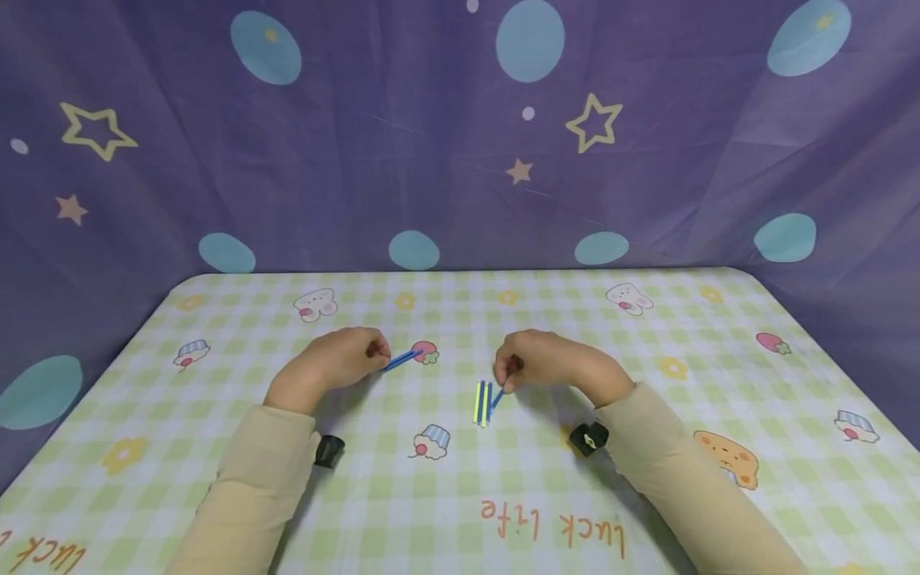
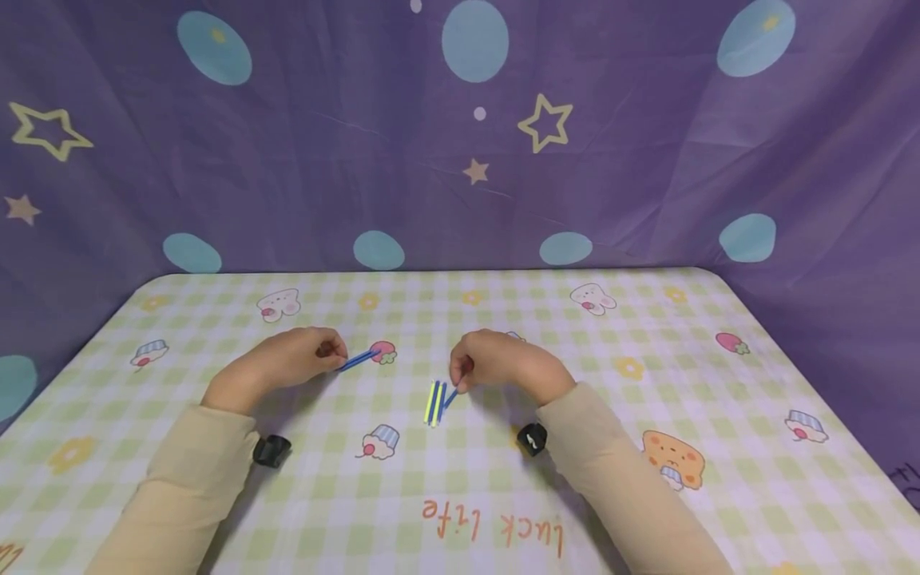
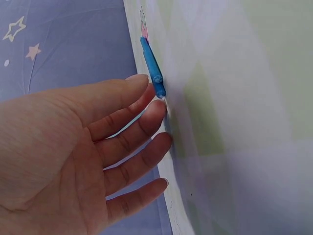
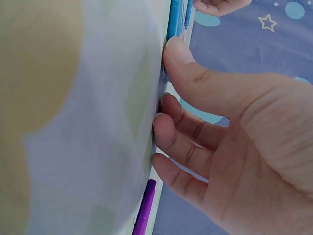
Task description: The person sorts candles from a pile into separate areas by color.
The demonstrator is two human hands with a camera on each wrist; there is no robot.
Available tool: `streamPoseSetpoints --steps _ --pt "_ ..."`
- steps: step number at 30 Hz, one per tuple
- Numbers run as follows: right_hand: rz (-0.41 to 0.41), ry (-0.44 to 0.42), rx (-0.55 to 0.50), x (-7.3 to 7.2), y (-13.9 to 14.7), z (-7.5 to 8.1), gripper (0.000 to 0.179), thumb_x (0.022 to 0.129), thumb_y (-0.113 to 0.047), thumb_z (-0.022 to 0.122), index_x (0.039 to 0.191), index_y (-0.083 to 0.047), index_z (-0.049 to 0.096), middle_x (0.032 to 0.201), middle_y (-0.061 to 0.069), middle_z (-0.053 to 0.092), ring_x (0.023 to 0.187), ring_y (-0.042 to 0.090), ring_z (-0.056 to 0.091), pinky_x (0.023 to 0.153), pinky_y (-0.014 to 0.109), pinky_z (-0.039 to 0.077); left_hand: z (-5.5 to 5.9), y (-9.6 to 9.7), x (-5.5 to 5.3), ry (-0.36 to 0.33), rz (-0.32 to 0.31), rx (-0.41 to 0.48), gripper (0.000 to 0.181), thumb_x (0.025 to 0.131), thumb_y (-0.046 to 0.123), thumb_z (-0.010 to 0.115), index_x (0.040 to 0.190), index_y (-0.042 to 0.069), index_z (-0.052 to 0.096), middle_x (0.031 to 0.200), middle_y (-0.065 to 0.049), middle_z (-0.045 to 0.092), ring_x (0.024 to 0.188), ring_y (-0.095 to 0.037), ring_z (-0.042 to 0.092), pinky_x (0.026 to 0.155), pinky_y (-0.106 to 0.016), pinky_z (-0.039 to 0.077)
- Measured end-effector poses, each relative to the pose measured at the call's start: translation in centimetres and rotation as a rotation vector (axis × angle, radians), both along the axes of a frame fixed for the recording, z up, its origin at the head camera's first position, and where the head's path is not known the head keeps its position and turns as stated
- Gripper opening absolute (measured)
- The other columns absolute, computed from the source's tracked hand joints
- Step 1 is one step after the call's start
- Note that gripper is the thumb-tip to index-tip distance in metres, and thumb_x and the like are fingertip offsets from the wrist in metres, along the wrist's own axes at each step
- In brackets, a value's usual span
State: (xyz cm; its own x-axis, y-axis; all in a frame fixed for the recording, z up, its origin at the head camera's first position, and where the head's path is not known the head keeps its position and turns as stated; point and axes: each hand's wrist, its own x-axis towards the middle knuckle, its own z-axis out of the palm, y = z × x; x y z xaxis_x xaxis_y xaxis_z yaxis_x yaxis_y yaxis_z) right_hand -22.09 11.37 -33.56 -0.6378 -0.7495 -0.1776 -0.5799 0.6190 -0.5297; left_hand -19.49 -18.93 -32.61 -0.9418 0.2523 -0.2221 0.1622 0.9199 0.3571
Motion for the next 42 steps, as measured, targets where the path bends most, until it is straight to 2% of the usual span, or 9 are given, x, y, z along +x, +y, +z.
streamPoseSetpoints --steps 9,17,21,27,30,34,42 --pt "0.073 -0.016 -0.067 -0.6 0.5 0.0 0.011 0.086 -0.006 0.075 0.079 -0.010 0.067 0.079 -0.005 0.060 0.073 0.007 0.050 0.073 0.026 0.045 0.2 0.0 0.0 -0.001 0.002 0.006 0.009 0.099 0.020 0.061 0.101 0.012 0.066 0.095 -0.002 0.063 0.080 -0.020 0.052 0.077 -0.038 0.043" --pt "0.055 0.002 -0.082 -0.7 0.5 0.4 0.009 0.088 -0.009 0.074 0.081 -0.010 0.067 0.079 -0.008 0.063 0.072 0.007 0.049 0.072 0.026 0.044 0.3 0.0 0.0 0.002 0.014 -0.005 0.009 0.099 0.020 0.061 0.101 0.013 0.066 0.096 -0.003 0.063 0.080 -0.020 0.053 0.078 -0.039 0.043" --pt "0.019 0.022 -0.088 -0.5 0.1 0.6 0.008 0.089 -0.010 0.073 0.083 -0.010 0.068 0.081 -0.007 0.064 0.073 0.008 0.050 0.072 0.026 0.045 0.5 0.0 0.0 0.005 0.007 -0.009 0.009 0.099 0.020 0.061 0.101 0.012 0.066 0.097 -0.003 0.063 0.081 -0.020 0.053 0.079 -0.040 0.044" --pt "-0.026 0.076 -0.085 -0.2 -1.0 0.6 0.008 0.091 -0.014 0.073 0.084 -0.012 0.068 0.079 -0.007 0.063 0.073 0.008 0.051 0.074 0.027 0.046 0.4 0.2 0.2 -0.005 0.004 0.006 0.011 0.100 0.020 0.060 0.103 0.011 0.066 0.098 -0.003 0.063 0.081 -0.020 0.053 0.078 -0.040 0.044" --pt "-0.037 0.075 -0.079 -0.1 -1.8 0.5 0.009 0.092 -0.015 0.072 0.084 -0.014 0.068 0.078 -0.008 0.061 0.073 0.009 0.051 0.072 0.027 0.044 0.3 0.2 0.3 -0.006 0.009 0.011 0.011 0.100 0.020 0.060 0.103 0.012 0.066 0.098 -0.003 0.063 0.081 -0.020 0.053 0.078 -0.039 0.044" --pt "-0.027 0.100 -0.061 -0.3 -2.9 0.5 0.009 0.092 -0.017 0.073 0.084 -0.015 0.067 0.077 -0.008 0.060 0.071 0.010 0.049 0.070 0.026 0.043 0.1 0.3 0.3 -0.001 0.001 0.018 0.011 0.100 0.020 0.060 0.102 0.012 0.066 0.096 -0.002 0.063 0.080 -0.019 0.052 0.078 -0.039 0.044" --pt "0.028 0.225 0.003 -1.0 -6.0 1.3 0.009 0.092 -0.021 0.072 0.085 -0.016 0.068 0.079 -0.009 0.062 0.072 0.009 0.052 0.073 0.027 0.045 0.2 0.1 0.3 0.002 0.017 0.008 0.010 0.101 0.020 0.059 0.101 0.012 0.065 0.092 -0.002 0.061 0.078 -0.019 0.051 0.076 -0.038 0.042"
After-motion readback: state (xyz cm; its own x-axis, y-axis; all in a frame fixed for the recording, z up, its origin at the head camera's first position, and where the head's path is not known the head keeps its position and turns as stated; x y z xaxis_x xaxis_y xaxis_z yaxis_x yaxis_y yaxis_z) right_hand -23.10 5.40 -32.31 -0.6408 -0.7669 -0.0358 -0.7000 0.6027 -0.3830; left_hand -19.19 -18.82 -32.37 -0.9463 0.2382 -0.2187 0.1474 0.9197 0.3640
